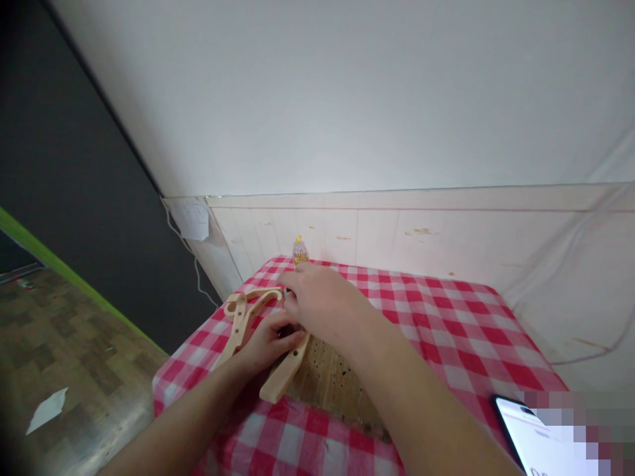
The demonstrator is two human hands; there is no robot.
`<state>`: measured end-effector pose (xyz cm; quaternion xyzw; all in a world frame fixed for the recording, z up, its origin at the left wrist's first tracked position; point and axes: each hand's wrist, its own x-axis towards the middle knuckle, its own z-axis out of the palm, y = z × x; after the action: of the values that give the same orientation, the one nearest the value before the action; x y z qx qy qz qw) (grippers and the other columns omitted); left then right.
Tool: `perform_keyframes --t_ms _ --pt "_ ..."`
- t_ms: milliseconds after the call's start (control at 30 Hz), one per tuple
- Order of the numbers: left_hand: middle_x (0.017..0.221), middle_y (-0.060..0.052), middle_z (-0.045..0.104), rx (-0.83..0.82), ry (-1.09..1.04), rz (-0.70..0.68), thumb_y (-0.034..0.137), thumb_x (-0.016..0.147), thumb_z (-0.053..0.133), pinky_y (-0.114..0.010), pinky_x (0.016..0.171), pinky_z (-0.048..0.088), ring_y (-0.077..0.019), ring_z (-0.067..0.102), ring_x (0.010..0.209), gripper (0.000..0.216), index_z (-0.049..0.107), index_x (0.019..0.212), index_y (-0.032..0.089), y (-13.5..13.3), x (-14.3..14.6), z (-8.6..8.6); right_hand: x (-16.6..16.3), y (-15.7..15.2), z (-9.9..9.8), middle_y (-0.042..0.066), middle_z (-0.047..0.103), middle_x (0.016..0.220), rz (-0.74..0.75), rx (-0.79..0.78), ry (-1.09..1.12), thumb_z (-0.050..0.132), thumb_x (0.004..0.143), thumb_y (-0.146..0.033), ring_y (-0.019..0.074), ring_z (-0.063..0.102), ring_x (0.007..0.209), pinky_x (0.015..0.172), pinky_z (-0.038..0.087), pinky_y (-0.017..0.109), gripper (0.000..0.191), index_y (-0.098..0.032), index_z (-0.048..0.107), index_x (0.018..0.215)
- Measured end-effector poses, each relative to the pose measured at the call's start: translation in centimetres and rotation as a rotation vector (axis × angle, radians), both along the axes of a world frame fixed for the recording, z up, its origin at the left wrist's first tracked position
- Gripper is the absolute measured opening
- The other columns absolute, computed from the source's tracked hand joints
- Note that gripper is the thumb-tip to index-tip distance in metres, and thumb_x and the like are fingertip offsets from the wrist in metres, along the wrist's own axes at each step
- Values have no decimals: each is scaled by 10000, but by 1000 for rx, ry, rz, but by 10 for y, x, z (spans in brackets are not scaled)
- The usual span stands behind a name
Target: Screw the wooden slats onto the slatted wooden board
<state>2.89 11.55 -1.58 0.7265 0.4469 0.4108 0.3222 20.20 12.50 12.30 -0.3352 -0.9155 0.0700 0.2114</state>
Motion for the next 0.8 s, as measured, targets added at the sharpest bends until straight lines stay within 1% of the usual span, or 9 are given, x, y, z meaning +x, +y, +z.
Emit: perform_keyframes --t_ms 100,200,300,367,467,567,700,767,800 --pt "763 -37 601 36 17 30 237 794 615 -237 642 408 -134 522 715 125 623 746 123 0 1 0 0 1 1 99 631 1035 18 -10 -36 448 870 -184 176 560 949 785 400 268 217 -154 663 881" --pt "735 -24 573 69 27 38 238 804 599 -228 612 386 -121 497 683 137 603 722 127 -1 2 0 0 2 4 97 641 956 -43 -18 -82 471 878 -211 174 568 884 750 393 270 199 -133 652 848" --pt "751 -27 578 91 55 49 254 815 591 -230 619 389 -122 500 688 147 610 736 132 -2 3 0 -3 2 6 81 649 894 -90 -62 -102 490 874 -215 161 566 817 696 377 262 178 -138 647 847" --pt "775 -38 596 81 57 55 280 822 588 -238 643 404 -134 519 714 167 624 748 135 -3 3 0 -4 1 5 68 656 868 -53 -76 -88 476 874 -198 153 565 804 695 372 259 185 -149 646 820" --pt "810 -52 626 57 35 38 317 818 598 -255 683 430 -158 547 760 186 658 815 141 -2 3 -1 -4 -2 3 61 661 847 34 -43 -54 447 855 -152 149 567 812 726 375 263 207 -156 648 803" --pt "826 -57 638 56 14 31 315 816 604 -266 711 444 -167 561 780 192 677 848 140 -1 3 -2 -1 -7 4 52 662 849 52 -63 -30 431 841 -124 143 573 826 742 378 260 225 -172 651 843" --pt "915 -64 652 38 -2 3 287 835 579 -271 746 454 -173 579 840 187 688 918 159 -1 2 -4 0 -6 3 62 641 850 -53 -47 -44 511 844 -249 155 557 787 684 374 271 148 -164 632 833" --pt "922 -65 656 20 4 -5 290 835 579 -271 738 457 -175 582 840 194 688 933 163 -1 1 -4 -2 -4 0 69 625 875 -91 -14 -34 526 840 -301 156 544 764 663 371 277 170 -156 614 849" --pt "913 -66 657 17 10 -6 293 833 582 -271 730 457 -175 581 828 197 689 930 160 -1 1 -5 -3 -2 -1 70 618 895 -84 -2 -20 518 845 -305 155 541 770 666 373 277 178 -154 608 871"
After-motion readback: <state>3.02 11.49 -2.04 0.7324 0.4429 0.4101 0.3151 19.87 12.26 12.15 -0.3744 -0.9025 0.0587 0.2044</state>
